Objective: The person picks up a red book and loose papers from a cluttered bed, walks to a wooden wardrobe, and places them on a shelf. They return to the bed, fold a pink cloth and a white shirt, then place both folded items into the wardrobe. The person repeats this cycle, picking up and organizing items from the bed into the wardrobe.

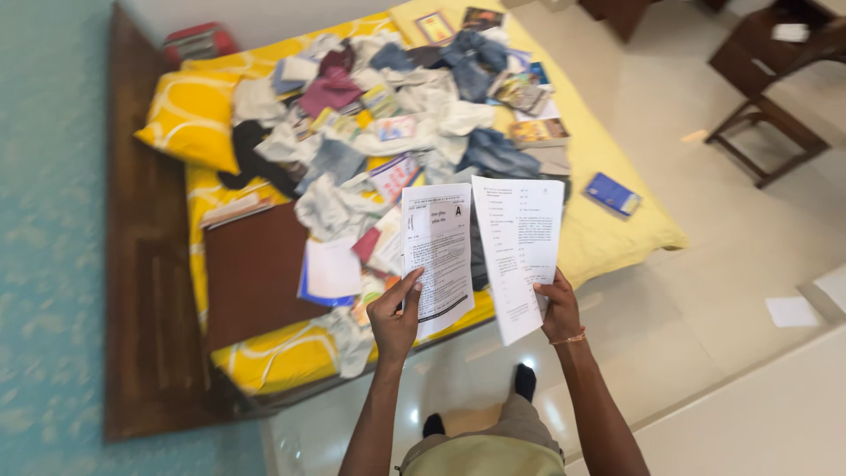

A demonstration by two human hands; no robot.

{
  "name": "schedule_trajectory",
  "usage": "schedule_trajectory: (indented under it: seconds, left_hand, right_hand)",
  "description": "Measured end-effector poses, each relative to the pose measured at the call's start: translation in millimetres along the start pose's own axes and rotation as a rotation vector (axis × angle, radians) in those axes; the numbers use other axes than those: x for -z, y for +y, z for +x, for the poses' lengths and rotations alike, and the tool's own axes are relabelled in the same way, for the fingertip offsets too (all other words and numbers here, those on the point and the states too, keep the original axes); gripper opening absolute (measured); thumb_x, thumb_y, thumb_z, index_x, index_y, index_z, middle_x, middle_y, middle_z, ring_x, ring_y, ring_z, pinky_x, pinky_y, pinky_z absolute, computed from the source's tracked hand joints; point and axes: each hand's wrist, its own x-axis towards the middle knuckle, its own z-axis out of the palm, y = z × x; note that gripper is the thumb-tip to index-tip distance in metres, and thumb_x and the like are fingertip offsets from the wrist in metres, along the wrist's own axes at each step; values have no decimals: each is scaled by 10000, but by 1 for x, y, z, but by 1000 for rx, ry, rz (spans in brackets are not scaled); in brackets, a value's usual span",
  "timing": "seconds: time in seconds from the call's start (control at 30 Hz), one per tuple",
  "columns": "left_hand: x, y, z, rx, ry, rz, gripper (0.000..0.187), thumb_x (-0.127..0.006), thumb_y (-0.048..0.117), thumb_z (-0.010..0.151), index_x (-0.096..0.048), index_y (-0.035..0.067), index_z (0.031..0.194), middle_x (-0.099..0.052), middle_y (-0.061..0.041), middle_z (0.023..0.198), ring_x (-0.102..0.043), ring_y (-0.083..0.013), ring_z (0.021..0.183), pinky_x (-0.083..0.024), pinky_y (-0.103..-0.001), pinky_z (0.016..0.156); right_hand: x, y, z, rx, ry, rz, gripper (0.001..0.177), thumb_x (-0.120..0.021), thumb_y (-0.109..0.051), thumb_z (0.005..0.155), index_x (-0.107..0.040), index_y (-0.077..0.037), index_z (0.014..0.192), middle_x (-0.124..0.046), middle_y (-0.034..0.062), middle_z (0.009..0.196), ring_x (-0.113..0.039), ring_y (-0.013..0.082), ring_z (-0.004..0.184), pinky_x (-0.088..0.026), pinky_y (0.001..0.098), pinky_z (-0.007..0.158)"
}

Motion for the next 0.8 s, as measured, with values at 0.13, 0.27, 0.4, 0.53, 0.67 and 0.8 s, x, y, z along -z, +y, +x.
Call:
schedule_trajectory:
  seconds: [0.13, 0.27, 0.4, 0.53, 0.67, 0.8]
  left_hand:
    - [-82, 13, 14, 43, -67, 15, 259, -729, 88, 939, -780, 101, 1193, -820, -110, 1005, -636, -75, 681, -467, -239, 601]
    - [-180, 25, 25, 13, -105, 1, 260, -740, 81, 929, -787, 117, 1182, -825, -103, 978, -582, -58, 602, -415, -257, 522]
    - [-281, 39, 25, -73, -138, -99, 274, -736, 95, 950, -764, 118, 1221, -802, -119, 1059, -632, -31, 675, -455, -241, 553]
    - [-375, 53, 38, -80, -136, -129, 279, -742, 111, 949, -768, 124, 1226, -816, -108, 1030, -616, -38, 689, -427, -245, 552]
    - [-445, 56, 51, -76, -186, -144, 286, -743, 124, 953, -764, 120, 1238, -814, -99, 999, -534, -28, 653, -396, -238, 545]
    - [-518, 50, 71, -4, -250, -110, 269, -746, 137, 933, -776, 118, 1200, -827, -91, 973, -452, -20, 536, -340, -242, 473]
  right_hand:
    - [60, -42, 20, 71, 20, 30, 572, -532, 18, 861, -506, 54, 1430, -688, 170, 1237, -693, 251, 1074, -565, 364, 947]
    - [121, -93, 41, 87, 120, -7, 555, -523, -12, 884, -504, 35, 1436, -684, 147, 1236, -677, 237, 1064, -546, 353, 909]
    - [178, -148, 60, 151, 20, 33, 499, -534, 12, 922, -495, 83, 1414, -675, 171, 1237, -670, 254, 1087, -556, 379, 964]
    - [226, -213, 84, 223, 152, -17, 514, -531, 29, 881, -505, 69, 1393, -682, 147, 1245, -680, 226, 1115, -557, 342, 965]
    - [282, -272, 94, 330, 230, -99, 491, -544, 48, 891, -527, 77, 1381, -699, 159, 1194, -695, 224, 1042, -571, 336, 908]
    - [345, -335, 109, 432, 306, -196, 471, -543, 47, 923, -535, 80, 1392, -708, 160, 1161, -703, 219, 986, -573, 322, 854]
